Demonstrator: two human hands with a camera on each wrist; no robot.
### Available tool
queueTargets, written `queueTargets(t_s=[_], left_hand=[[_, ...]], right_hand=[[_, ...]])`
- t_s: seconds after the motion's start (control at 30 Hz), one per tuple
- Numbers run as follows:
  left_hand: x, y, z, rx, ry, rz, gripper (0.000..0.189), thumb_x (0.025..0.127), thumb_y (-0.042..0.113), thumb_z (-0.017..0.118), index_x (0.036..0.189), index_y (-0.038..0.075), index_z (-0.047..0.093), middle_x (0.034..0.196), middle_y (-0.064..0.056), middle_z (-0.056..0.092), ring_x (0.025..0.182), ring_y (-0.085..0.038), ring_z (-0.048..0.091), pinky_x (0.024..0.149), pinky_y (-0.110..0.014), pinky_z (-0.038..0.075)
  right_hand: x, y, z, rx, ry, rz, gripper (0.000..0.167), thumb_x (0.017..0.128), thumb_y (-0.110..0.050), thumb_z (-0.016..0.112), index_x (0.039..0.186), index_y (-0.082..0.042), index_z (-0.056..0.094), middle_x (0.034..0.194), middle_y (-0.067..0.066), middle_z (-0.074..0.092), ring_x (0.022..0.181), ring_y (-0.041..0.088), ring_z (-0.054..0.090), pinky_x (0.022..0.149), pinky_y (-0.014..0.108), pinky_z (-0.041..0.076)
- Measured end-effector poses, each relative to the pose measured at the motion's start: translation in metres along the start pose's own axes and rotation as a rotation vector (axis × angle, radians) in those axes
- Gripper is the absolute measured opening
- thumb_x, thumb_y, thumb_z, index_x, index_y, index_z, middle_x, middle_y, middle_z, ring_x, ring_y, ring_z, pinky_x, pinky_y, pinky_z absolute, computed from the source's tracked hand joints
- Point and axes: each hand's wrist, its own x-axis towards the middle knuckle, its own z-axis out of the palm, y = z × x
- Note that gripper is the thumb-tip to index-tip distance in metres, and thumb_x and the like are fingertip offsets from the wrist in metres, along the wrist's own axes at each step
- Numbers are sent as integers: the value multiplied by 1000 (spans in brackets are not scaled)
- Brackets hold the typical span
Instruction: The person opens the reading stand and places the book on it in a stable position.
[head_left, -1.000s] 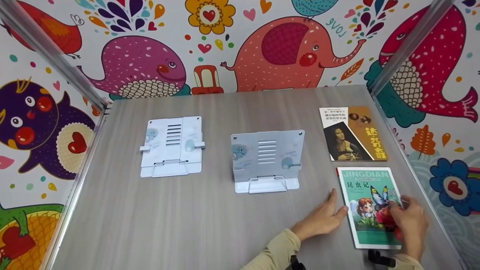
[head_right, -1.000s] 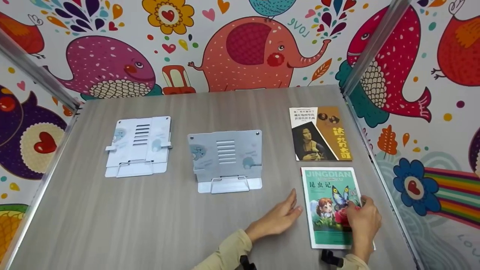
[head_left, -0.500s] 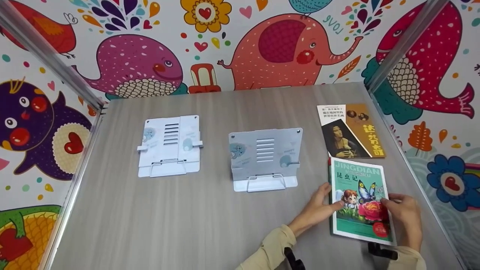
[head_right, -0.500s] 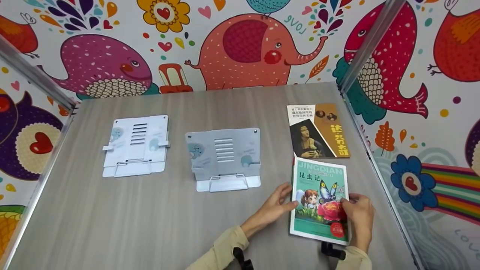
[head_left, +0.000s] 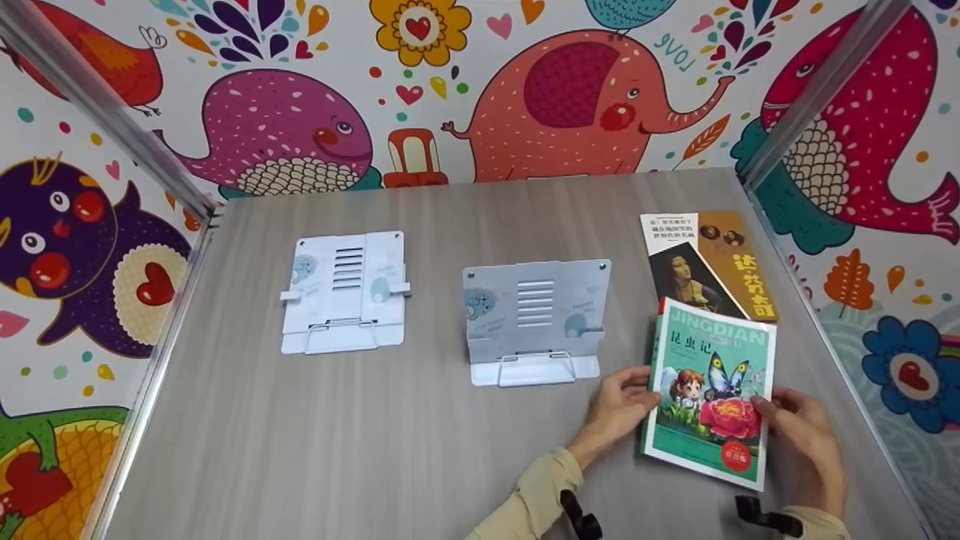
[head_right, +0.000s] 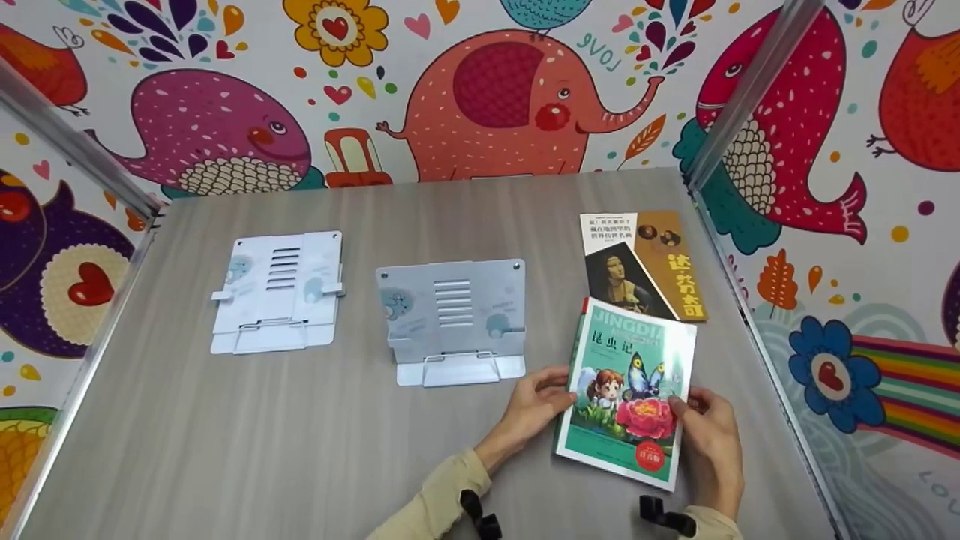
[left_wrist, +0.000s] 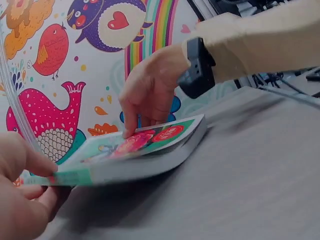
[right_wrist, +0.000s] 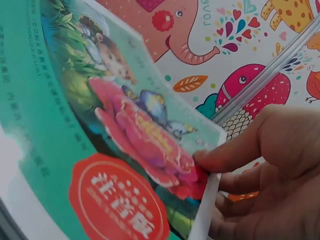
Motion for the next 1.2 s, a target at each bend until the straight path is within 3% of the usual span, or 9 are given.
queueTargets(t_s=[0.1, 0.17, 0.37, 0.57, 0.7, 0.8, 0.97, 1.2], left_hand=[[2, 11, -11, 89, -15, 96, 35, 86, -1, 73, 120, 6, 71, 105, -3, 72, 95, -7, 69, 85, -17, 56], [5, 20, -19, 118, -25, 161, 34, 87, -1, 73, 121, 5, 72, 103, -6, 72, 93, -7, 70, 85, -17, 56], [12, 48, -50, 148, -25, 341, 35, 89, -3, 70, 124, -3, 69, 105, -16, 72, 93, -9, 70, 85, -20, 58], [13, 80, -83, 208, 52, 534, 35, 91, -1, 71, 126, -5, 68, 107, -20, 70, 95, -19, 71, 87, -23, 59], [13, 99, -106, 196, 107, 592, 38, 91, -2, 70, 128, -6, 65, 113, -24, 68, 102, -31, 71, 91, -25, 58], [13, 110, -125, 183, 139, 605, 39, 91, -3, 69, 130, -6, 64, 115, -25, 67, 105, -34, 70, 93, -26, 58], [13, 122, -152, 194, 189, 660, 37, 95, 0, 67, 131, -6, 63, 116, -23, 66, 107, -31, 69, 94, -29, 58], [10, 134, -174, 218, 245, 681, 36, 96, 2, 66, 132, -5, 63, 117, -21, 66, 112, -29, 68, 97, -30, 57]], right_hand=[[-10, -7, 4, 16, 75, -85, 65, 100, -30, 62, 147, 6, 37, 127, 15, 51, 108, 21, 49, 83, 18, 48], [-17, -15, 9, 34, 118, -138, 55, 101, -30, 62, 142, 1, 43, 122, 5, 52, 106, 15, 47, 79, 12, 45], [-37, -48, 25, 124, 182, -303, 38, 100, -32, 64, 130, -10, 53, 115, -9, 53, 107, 10, 48, 88, 11, 41], [-49, -91, 48, 267, 246, -589, 31, 97, -13, 67, 126, -5, 60, 112, -10, 59, 106, 11, 54, 90, 8, 45], [-54, -118, 66, 345, 251, -777, 30, 95, -3, 68, 124, 3, 60, 110, -5, 65, 102, 17, 59, 90, 13, 50], [-55, -138, 80, 387, 223, -857, 30, 94, -1, 68, 122, 6, 60, 107, -1, 66, 96, 20, 60, 85, 16, 52], [-56, -165, 100, 419, 185, -889, 31, 93, -2, 70, 122, 5, 62, 104, 0, 67, 92, 21, 60, 82, 19, 53], [-49, -188, 119, 432, 183, -952, 31, 89, 6, 72, 119, 5, 64, 96, -1, 65, 85, 17, 60, 77, 19, 54]])
